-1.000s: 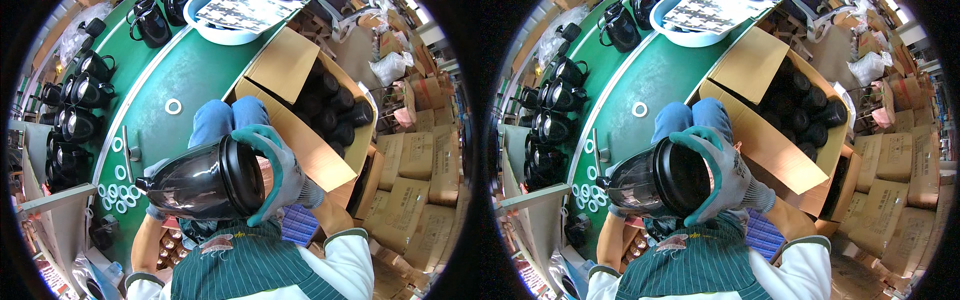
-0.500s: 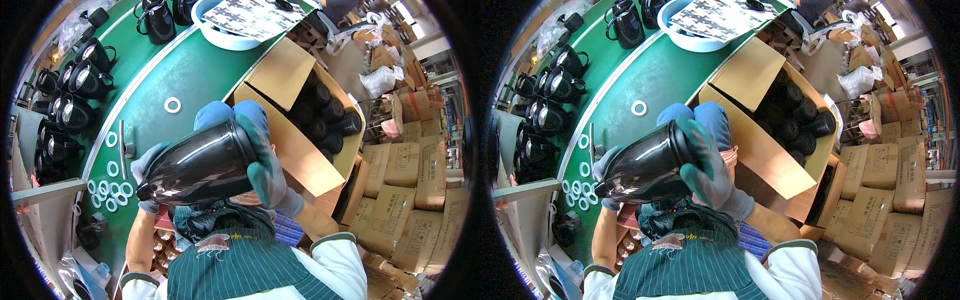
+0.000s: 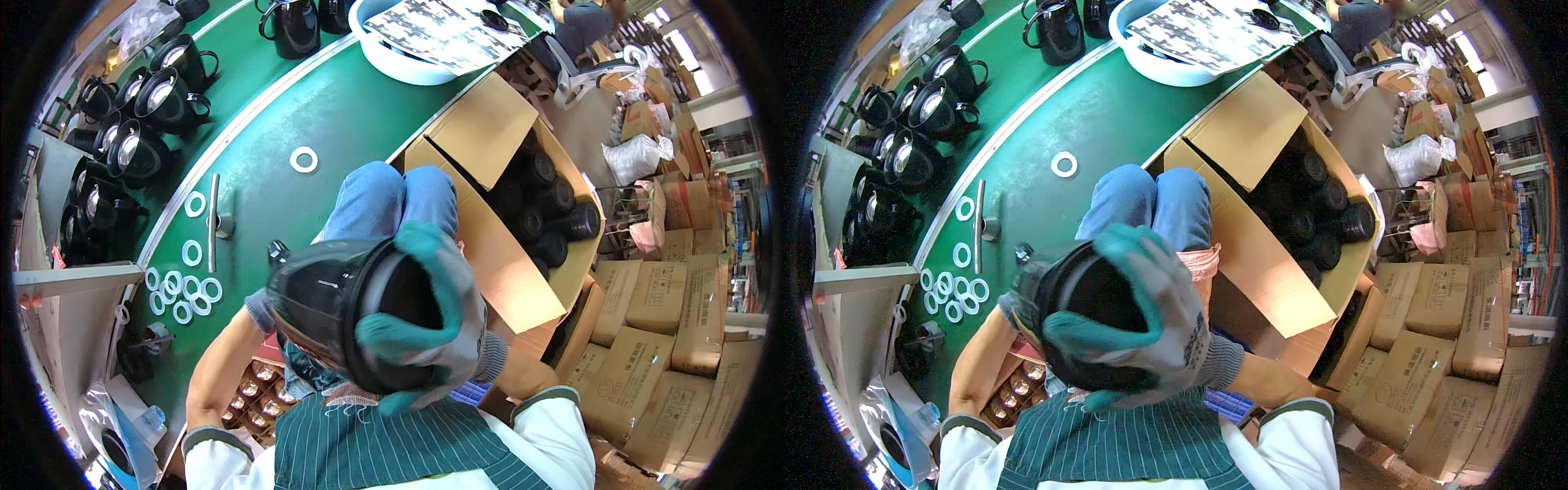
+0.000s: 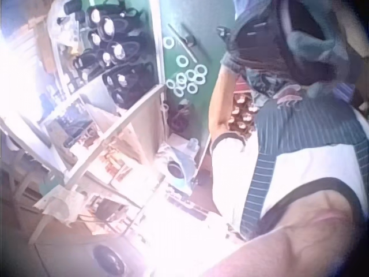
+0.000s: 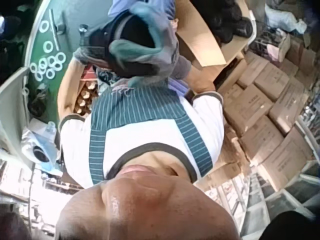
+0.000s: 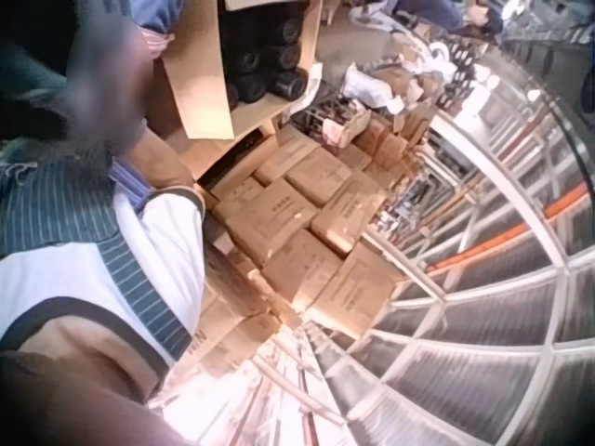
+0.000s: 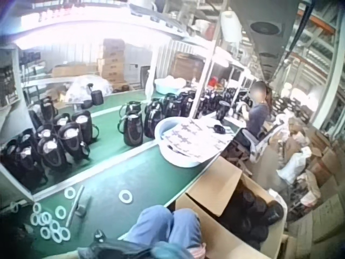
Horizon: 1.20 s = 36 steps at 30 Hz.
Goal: The person assembles black kettles by inserting a metal rod into the base and securing a lid. They repeatedly pick up kettle bodies from a cardboard box, insert the rod, place the lid, and set the finished units on the green table.
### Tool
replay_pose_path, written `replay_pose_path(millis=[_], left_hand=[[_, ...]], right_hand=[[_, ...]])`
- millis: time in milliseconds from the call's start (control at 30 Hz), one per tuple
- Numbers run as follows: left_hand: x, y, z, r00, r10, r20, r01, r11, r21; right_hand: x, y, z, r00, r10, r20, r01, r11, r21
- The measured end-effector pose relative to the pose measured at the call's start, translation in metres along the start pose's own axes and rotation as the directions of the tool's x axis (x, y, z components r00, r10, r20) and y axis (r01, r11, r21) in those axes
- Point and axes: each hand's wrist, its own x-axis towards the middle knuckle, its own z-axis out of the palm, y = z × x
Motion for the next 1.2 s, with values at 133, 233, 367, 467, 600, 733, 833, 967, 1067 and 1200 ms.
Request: replay_pose_path(millis=[133,233,367,467,600,733,833,967,1067,1200], left_hand=[[0.013,-0.013,0.004,1.000,-0.011,0.018,0.012,0.996,-0.090],[0.007,-0.013,-0.005,0.999,-0.044,0.032,0.048,0.988,-0.145],[0.011,-0.017,-0.008,0.998,-0.051,0.043,0.058,0.981,-0.185],[0.007,-0.023,-0.023,0.999,-0.035,0.019,0.039,0.968,-0.250],[0.006,-0.016,-0.056,0.989,0.083,-0.124,-0.101,0.983,-0.154],[0.004,0.035,0.006,0.804,0.579,-0.135,-0.426,0.719,0.549],[0.007,0.049,0.023,0.754,0.657,-0.029,-0.394,0.486,0.780],[0.010,0.040,-0.011,0.943,0.326,-0.072,-0.237,0.806,0.542],[0.019,-0.009,-0.046,0.994,0.107,0.031,-0.109,0.990,0.085],[-0.002,0.006,0.010,0.968,0.249,0.027,-0.250,0.956,0.155]], right_hand=[[0.006,0.004,0.000,0.996,-0.056,0.072,0.052,0.997,0.056],[0.011,0.000,0.002,0.983,-0.137,0.125,0.129,0.989,0.068],[0.013,0.008,0.003,0.983,-0.144,0.115,0.142,0.989,0.025],[0.016,0.025,-0.008,0.981,-0.136,0.141,0.136,0.991,0.013],[-0.018,0.052,0.004,0.911,0.398,0.105,-0.402,0.805,0.438],[-0.012,0.039,0.008,0.772,0.630,0.086,-0.560,0.609,0.562],[-0.005,0.030,0.011,0.819,0.574,-0.032,-0.515,0.757,0.401],[-0.018,0.028,0.022,0.929,0.339,-0.147,-0.291,0.916,0.275],[0.014,0.007,0.011,1.000,-0.016,-0.016,0.017,0.996,0.090],[0.051,0.003,-0.008,0.983,0.047,0.180,-0.060,0.996,0.067]])
